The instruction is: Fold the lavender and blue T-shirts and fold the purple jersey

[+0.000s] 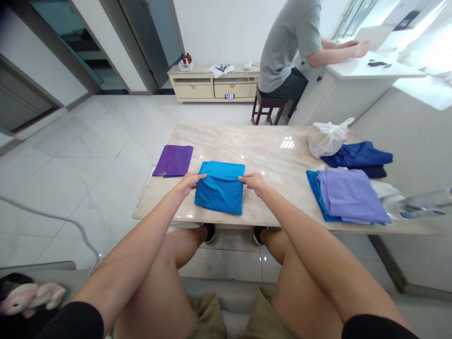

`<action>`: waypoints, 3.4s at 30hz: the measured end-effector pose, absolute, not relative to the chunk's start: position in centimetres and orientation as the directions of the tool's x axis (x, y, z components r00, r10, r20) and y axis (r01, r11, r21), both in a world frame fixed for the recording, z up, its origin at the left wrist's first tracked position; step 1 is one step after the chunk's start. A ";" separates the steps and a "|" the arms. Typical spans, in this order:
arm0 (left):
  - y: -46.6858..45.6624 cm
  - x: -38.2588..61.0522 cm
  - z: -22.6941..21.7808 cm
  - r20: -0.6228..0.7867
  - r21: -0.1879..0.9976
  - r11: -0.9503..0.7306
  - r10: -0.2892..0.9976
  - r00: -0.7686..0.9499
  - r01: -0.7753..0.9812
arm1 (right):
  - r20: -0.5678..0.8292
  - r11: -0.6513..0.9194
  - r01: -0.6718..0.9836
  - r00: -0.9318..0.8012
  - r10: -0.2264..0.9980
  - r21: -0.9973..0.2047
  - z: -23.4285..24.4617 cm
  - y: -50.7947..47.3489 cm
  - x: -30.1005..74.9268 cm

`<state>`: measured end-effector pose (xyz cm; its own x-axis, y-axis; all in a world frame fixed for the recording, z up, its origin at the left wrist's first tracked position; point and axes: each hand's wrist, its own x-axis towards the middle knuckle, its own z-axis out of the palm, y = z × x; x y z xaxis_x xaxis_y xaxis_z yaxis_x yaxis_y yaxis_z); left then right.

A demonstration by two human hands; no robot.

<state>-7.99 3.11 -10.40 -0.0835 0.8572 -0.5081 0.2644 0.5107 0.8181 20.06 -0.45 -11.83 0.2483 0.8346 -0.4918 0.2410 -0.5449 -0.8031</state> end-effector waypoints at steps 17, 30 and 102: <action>-0.8 -5.9 -0.8 0.316 0.888 -0.303 0.949 0.019 0.346 | 0.310 0.155 0.440 0.306 0.900 -0.885 -3.3 -3.4 26.9; -1.2 -5.8 -3.8 -0.136 0.584 -0.011 0.984 0.111 0.812 | -0.093 -0.296 0.627 0.335 0.938 -0.721 -8.7 -1.6 30.3; -4.0 3.7 -0.8 -0.144 0.074 -0.544 0.824 0.548 0.836 | -0.461 -0.609 -0.061 0.713 0.528 -0.791 -0.2 -20.2 40.8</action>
<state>3.68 -4.02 -0.83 0.5484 0.8238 -0.1437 0.8360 -0.5436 0.0741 40.82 -20.17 -0.16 0.7130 0.5281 -0.4613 -0.0607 -0.6089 -0.7909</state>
